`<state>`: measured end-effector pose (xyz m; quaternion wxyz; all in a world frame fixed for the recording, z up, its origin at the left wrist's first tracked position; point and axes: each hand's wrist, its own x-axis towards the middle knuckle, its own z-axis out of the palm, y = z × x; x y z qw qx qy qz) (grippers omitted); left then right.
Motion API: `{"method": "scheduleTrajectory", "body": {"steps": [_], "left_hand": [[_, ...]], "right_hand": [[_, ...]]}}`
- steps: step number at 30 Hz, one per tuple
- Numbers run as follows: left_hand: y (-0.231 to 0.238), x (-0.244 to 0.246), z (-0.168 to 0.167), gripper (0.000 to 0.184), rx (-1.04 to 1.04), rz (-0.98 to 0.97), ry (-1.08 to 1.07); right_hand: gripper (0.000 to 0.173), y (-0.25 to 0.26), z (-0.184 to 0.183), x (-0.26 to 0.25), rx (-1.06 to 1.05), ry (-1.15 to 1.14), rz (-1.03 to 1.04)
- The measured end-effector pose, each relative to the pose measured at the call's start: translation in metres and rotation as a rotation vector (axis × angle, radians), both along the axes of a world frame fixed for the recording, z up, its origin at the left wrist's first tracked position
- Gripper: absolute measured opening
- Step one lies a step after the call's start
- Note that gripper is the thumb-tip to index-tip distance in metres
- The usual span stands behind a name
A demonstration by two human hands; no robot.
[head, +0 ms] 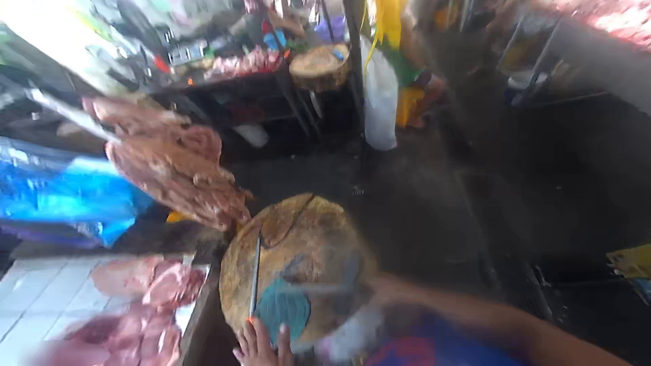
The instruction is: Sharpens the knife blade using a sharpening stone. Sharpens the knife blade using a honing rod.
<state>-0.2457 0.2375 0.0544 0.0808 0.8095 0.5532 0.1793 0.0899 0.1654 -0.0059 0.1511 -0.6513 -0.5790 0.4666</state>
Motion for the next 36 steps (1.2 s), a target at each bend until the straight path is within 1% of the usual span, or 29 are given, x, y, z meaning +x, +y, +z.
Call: {"method": "scheduleTrajectory", "body": {"steps": [2, 3, 4, 6, 8, 11, 15, 19, 24, 28, 30, 33, 36], "left_hand": [[-0.021, -0.001, 0.011, 0.075, -0.080, 0.162, -0.144], [-0.031, -0.002, 0.011, 0.070, -0.140, 0.243, -0.200], [-0.039, -0.004, 0.006, 0.066, -0.213, 0.310, -0.224], [-0.048, -0.012, -0.013, 0.061, -0.338, 0.369, -0.200], [-0.046, -0.015, -0.033, 0.058, -0.404, 0.385, -0.166], [-0.026, -0.005, -0.050, 0.057, -0.423, 0.417, -0.176], [0.010, 0.013, -0.056, 0.053, -0.404, 0.440, -0.186], [0.038, 0.022, -0.062, 0.049, -0.356, 0.440, -0.178], [0.065, 0.022, -0.083, 0.055, -0.330, 0.398, -0.059], [0.079, 0.021, -0.107, 0.057, -0.339, 0.374, 0.017], [0.076, 0.022, -0.120, 0.052, -0.318, 0.397, 0.055], [0.077, 0.024, -0.124, 0.044, -0.270, 0.422, 0.047], [0.081, 0.023, -0.128, 0.034, -0.230, 0.421, 0.062]], "right_hand": [[0.038, -0.018, -0.005, 0.027, -0.022, 0.066, -0.143], [0.040, -0.022, -0.012, 0.040, -0.043, 0.055, -0.227], [0.047, -0.024, -0.019, 0.050, -0.065, 0.030, -0.311], [0.064, -0.023, -0.037, 0.062, -0.095, 0.013, -0.447], [0.071, -0.014, -0.056, 0.063, -0.122, 0.070, -0.490], [0.078, 0.007, -0.073, 0.053, -0.132, 0.153, -0.503], [0.080, 0.023, -0.078, 0.047, -0.104, 0.082, -0.441], [0.082, 0.029, -0.081, 0.052, -0.095, 0.110, -0.499], [0.086, 0.037, -0.097, 0.054, -0.125, 0.109, -0.488], [0.085, 0.036, -0.099, 0.054, -0.110, 0.095, -0.486], [0.085, 0.025, -0.102, 0.055, -0.127, 0.074, -0.475], [0.085, -0.002, -0.109, 0.061, -0.153, 0.018, -0.455], [0.087, -0.052, -0.115, 0.074, -0.184, -0.053, -0.439]]}}
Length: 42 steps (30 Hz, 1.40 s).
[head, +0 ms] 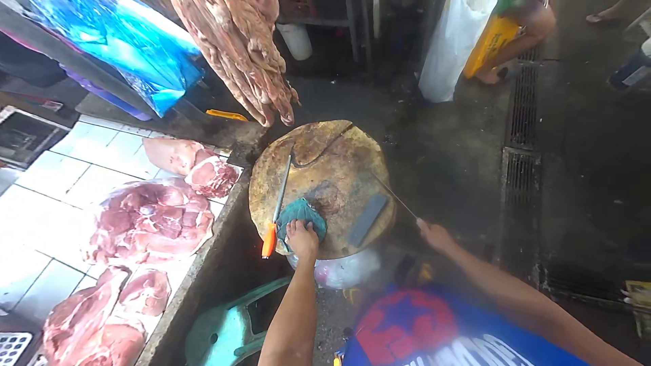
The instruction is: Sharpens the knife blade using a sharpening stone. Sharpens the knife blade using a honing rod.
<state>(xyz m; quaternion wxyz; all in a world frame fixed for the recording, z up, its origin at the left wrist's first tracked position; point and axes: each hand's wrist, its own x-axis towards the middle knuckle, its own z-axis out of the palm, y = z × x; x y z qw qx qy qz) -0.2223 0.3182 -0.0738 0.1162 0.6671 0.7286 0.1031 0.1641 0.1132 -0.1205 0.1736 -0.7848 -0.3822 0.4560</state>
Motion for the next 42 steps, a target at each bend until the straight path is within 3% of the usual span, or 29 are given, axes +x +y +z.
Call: {"method": "scheduleTrajectory", "body": {"steps": [4, 7, 9, 11, 13, 16, 18, 22, 25, 28, 30, 32, 35, 37, 39, 42], "left_hand": [[0.005, -0.004, 0.000, 0.028, -0.006, 0.018, -0.013], [0.004, 0.006, 0.032, 0.031, 0.006, 0.005, -0.201], [-0.002, 0.038, 0.068, 0.030, -0.001, -0.136, -0.286], [-0.016, 0.089, 0.093, 0.031, -0.036, -0.381, -0.238], [-0.029, 0.145, 0.078, 0.031, -0.072, -0.641, -0.123], [-0.051, 0.185, 0.019, 0.030, -0.047, -0.860, 0.015], [-0.062, 0.166, 0.003, 0.024, 0.024, -0.910, 0.043], [-0.104, 0.073, 0.004, 0.027, 0.005, -0.928, 0.068], [-0.127, 0.029, 0.034, 0.030, -0.159, -0.643, -0.007], [-0.112, 0.046, 0.083, 0.031, -0.134, -0.320, -0.118], [-0.093, 0.089, 0.096, 0.027, -0.035, -0.360, -0.144], [-0.077, 0.139, 0.079, 0.029, 0.022, -0.547, -0.117], [-0.069, 0.177, 0.020, 0.028, 0.024, -0.817, -0.037], [-0.082, 0.154, -0.003, 0.025, 0.021, -0.874, -0.010], [-0.102, 0.106, 0.001, 0.027, -0.038, -0.834, -0.007], [-0.131, 0.035, 0.026, 0.033, -0.207, -0.581, -0.152]], "right_hand": [[0.086, -0.077, -0.005, 0.018, -0.073, -0.035, -0.023], [0.084, -0.121, -0.011, 0.029, -0.121, -0.004, -0.091], [0.081, -0.140, -0.011, 0.030, -0.112, 0.023, -0.212], [0.081, -0.148, -0.012, 0.027, -0.105, 0.054, -0.306], [0.084, -0.143, -0.015, 0.027, -0.116, 0.067, -0.340], [0.086, -0.132, -0.022, 0.027, -0.136, 0.048, -0.340], [0.086, -0.131, -0.023, 0.032, -0.140, 0.028, -0.335], [0.087, -0.165, -0.031, 0.043, -0.169, -0.006, -0.349], [0.088, -0.188, -0.026, 0.047, -0.189, -0.028, -0.425], [0.087, -0.194, -0.019, 0.047, -0.171, -0.002, -0.520], [0.087, -0.188, -0.014, 0.047, -0.149, 0.026, -0.539], [0.087, -0.175, -0.016, 0.048, -0.127, 0.048, -0.526], [0.085, -0.147, -0.014, 0.052, -0.124, 0.068, -0.496], [0.083, -0.130, -0.001, 0.059, -0.105, 0.053, -0.452], [0.083, -0.117, 0.016, 0.063, -0.071, 0.020, -0.402], [0.083, -0.109, 0.038, 0.065, -0.069, -0.078, -0.350]]}}
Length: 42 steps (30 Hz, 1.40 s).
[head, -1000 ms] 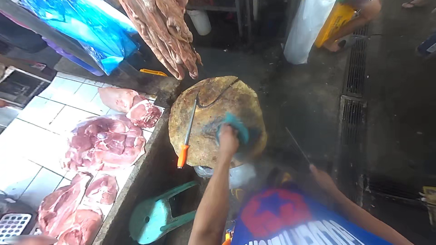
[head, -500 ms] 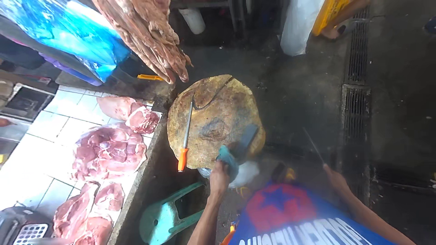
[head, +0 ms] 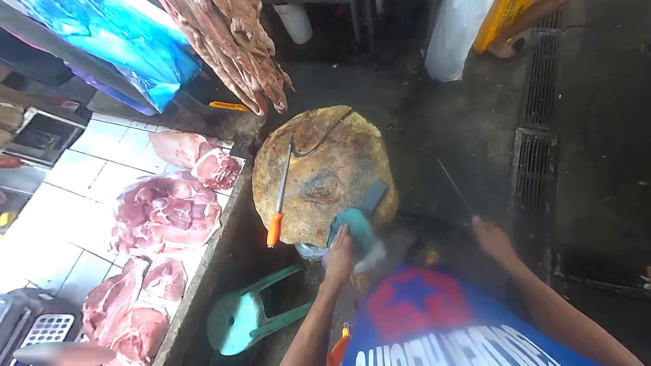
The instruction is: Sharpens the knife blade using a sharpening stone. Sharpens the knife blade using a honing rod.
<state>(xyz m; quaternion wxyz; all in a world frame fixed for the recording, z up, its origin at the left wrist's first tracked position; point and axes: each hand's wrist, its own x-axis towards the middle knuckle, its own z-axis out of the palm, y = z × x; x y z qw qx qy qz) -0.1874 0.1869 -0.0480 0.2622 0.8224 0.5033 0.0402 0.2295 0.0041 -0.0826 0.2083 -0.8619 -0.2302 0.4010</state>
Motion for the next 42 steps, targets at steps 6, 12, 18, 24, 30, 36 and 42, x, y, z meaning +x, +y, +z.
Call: {"method": "scheduleTrajectory", "body": {"steps": [6, 12, 18, 24, 30, 36, 42], "left_hand": [[0.010, -0.037, 0.068, 0.020, -0.415, 0.714, -0.875], [0.013, 0.065, 0.090, 0.030, -0.736, 0.685, -1.353], [0.014, 0.114, 0.085, 0.043, -0.753, 0.729, -1.332], [0.010, 0.123, 0.087, 0.035, -0.620, 0.897, -1.334], [0.043, 0.095, 0.101, 0.036, -0.477, 0.953, -1.364], [0.088, 0.021, 0.087, 0.043, -0.172, 0.831, -1.255], [0.115, -0.034, 0.123, 0.073, 0.051, 0.629, -0.292]], "right_hand": [[0.067, 0.040, 0.074, -0.025, 0.088, -0.066, 0.249], [0.058, 0.118, 0.131, -0.133, 0.258, -0.116, 0.555], [0.051, 0.132, 0.147, -0.174, 0.226, -0.360, 0.824], [0.044, 0.118, 0.143, -0.165, 0.271, -0.477, 0.911], [0.053, 0.098, 0.132, -0.138, 0.374, -0.515, 0.919], [0.059, 0.074, 0.130, -0.104, 0.271, -0.375, 0.814], [0.031, 0.060, 0.125, -0.065, 0.257, 0.714, 0.457]]}}
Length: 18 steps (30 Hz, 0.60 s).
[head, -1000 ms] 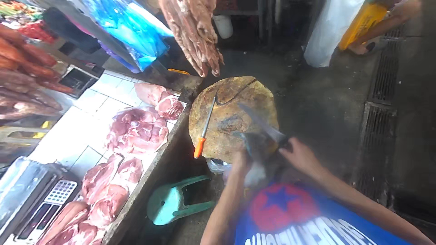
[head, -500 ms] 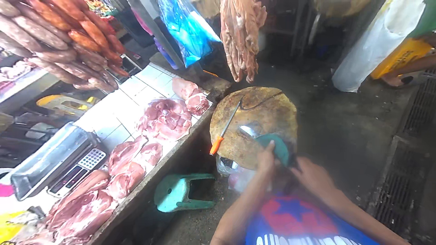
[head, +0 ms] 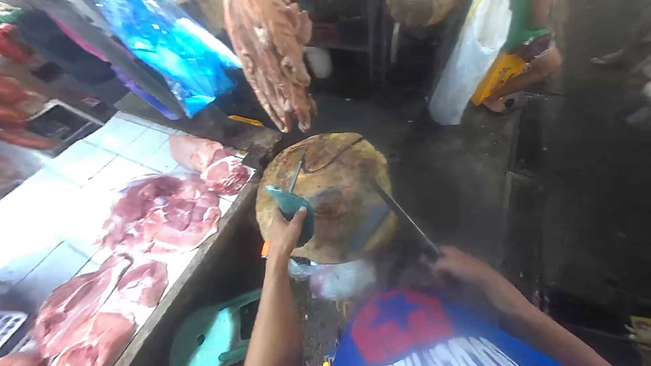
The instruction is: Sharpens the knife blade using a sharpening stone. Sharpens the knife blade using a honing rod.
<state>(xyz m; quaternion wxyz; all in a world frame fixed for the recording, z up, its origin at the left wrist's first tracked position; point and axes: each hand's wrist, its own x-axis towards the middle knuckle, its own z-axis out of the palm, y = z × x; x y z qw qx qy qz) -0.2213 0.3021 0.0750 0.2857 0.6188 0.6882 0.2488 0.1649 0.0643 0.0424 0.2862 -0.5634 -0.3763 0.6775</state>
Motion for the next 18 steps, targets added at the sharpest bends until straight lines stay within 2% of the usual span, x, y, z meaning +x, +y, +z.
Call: {"method": "scheduleTrajectory", "body": {"steps": [1, 2, 5, 7, 12, 15, 16, 18], "left_hand": [[0.006, 0.001, -0.016, 0.087, -0.055, -0.061, 0.104], [0.012, 0.004, -0.039, 0.091, -0.080, -0.114, 0.197], [0.009, 0.017, -0.125, 0.080, -0.081, -0.227, 0.404], [-0.003, 0.023, -0.158, 0.077, -0.081, -0.234, 0.550], [-0.027, 0.016, -0.161, 0.077, -0.066, -0.290, 0.586], [-0.043, 0.017, -0.134, 0.081, -0.190, -0.325, 0.636], [-0.044, 0.021, -0.119, 0.077, -0.221, -0.330, 0.638], [-0.038, 0.021, -0.099, 0.063, -0.151, -0.271, 0.560]], "right_hand": [[0.030, 0.001, -0.001, 0.003, -0.063, 0.103, -0.024], [0.029, 0.001, -0.002, 0.004, -0.100, 0.182, -0.054], [0.032, 0.004, 0.000, 0.001, -0.111, 0.354, -0.121], [0.033, 0.005, 0.004, -0.006, -0.099, 0.394, -0.157], [0.033, 0.008, 0.003, -0.011, -0.041, 0.269, -0.180], [0.032, 0.010, 0.002, -0.016, -0.045, 0.223, -0.176], [0.032, 0.011, 0.002, -0.018, -0.049, 0.224, -0.172], [0.031, 0.011, 0.001, -0.018, -0.063, 0.293, -0.157]]}}
